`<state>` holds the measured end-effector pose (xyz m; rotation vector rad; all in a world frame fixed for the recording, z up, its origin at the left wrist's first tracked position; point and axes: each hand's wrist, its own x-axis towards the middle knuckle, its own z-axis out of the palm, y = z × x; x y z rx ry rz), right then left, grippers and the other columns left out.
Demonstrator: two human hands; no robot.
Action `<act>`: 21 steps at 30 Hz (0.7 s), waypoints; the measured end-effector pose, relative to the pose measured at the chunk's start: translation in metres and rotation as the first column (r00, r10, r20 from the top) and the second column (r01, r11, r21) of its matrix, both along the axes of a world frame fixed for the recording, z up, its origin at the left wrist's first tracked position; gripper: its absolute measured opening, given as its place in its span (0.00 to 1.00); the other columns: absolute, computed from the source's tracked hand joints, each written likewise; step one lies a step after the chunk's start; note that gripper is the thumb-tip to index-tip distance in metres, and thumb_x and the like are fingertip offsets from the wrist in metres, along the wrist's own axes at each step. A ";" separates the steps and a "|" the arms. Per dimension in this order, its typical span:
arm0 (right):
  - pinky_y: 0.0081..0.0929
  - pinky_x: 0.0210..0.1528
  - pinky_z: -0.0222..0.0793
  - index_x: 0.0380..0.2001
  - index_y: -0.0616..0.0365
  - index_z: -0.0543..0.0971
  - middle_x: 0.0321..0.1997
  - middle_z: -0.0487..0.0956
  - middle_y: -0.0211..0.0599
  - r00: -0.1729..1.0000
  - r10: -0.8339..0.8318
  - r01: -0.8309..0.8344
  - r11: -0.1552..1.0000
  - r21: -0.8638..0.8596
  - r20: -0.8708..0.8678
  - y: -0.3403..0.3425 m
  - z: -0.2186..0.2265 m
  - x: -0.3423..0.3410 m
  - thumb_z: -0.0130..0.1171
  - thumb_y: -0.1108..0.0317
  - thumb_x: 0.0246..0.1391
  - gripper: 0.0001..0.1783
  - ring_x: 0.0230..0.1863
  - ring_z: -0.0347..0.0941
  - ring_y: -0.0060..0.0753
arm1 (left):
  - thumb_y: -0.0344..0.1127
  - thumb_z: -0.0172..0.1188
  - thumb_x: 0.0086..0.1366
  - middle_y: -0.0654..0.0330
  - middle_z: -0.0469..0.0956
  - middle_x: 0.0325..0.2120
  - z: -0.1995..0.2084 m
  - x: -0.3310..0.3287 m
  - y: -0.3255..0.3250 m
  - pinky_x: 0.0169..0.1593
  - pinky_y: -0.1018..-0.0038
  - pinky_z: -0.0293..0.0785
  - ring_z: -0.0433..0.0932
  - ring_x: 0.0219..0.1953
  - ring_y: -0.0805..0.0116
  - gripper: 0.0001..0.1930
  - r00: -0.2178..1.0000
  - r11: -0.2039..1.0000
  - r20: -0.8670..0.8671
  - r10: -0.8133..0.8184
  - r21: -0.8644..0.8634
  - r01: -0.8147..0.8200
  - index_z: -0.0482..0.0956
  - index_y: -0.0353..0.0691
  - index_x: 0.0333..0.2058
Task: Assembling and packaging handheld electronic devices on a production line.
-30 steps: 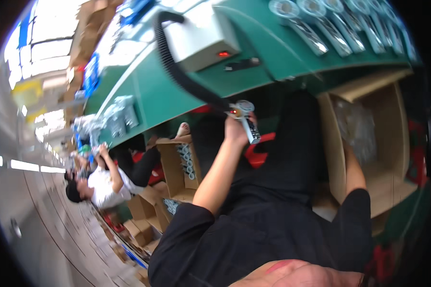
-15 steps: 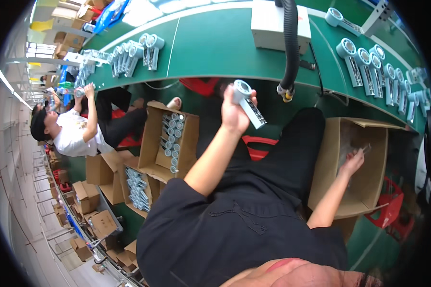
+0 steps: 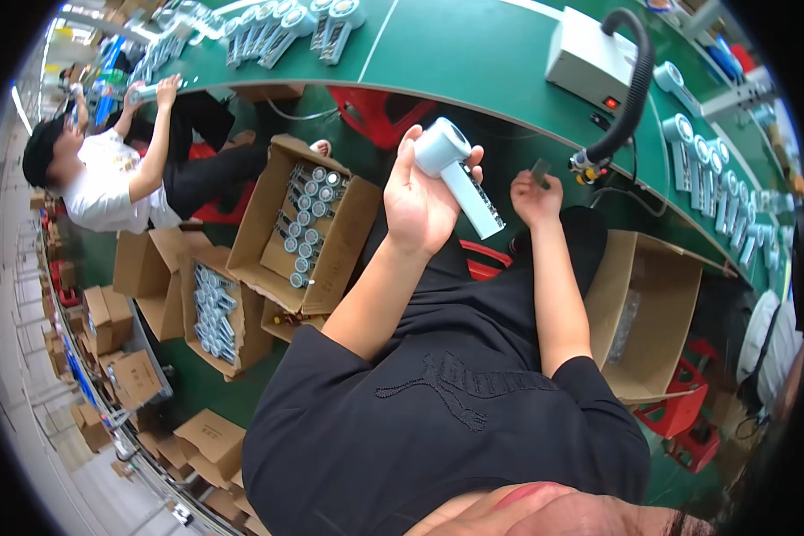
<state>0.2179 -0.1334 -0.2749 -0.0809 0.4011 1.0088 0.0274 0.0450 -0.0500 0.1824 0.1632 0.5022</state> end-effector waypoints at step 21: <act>0.09 0.18 0.51 0.62 0.58 0.66 0.51 0.73 0.45 0.621 0.446 -0.256 0.893 -0.371 0.644 -0.034 0.173 -0.115 0.51 0.57 0.70 0.24 0.26 0.74 0.24 | 0.35 0.48 0.75 0.52 0.61 0.60 -0.001 0.007 0.001 0.56 0.57 0.72 0.77 0.55 0.45 0.24 0.981 0.940 -0.016 0.194 0.288 -0.181 0.54 0.62 0.65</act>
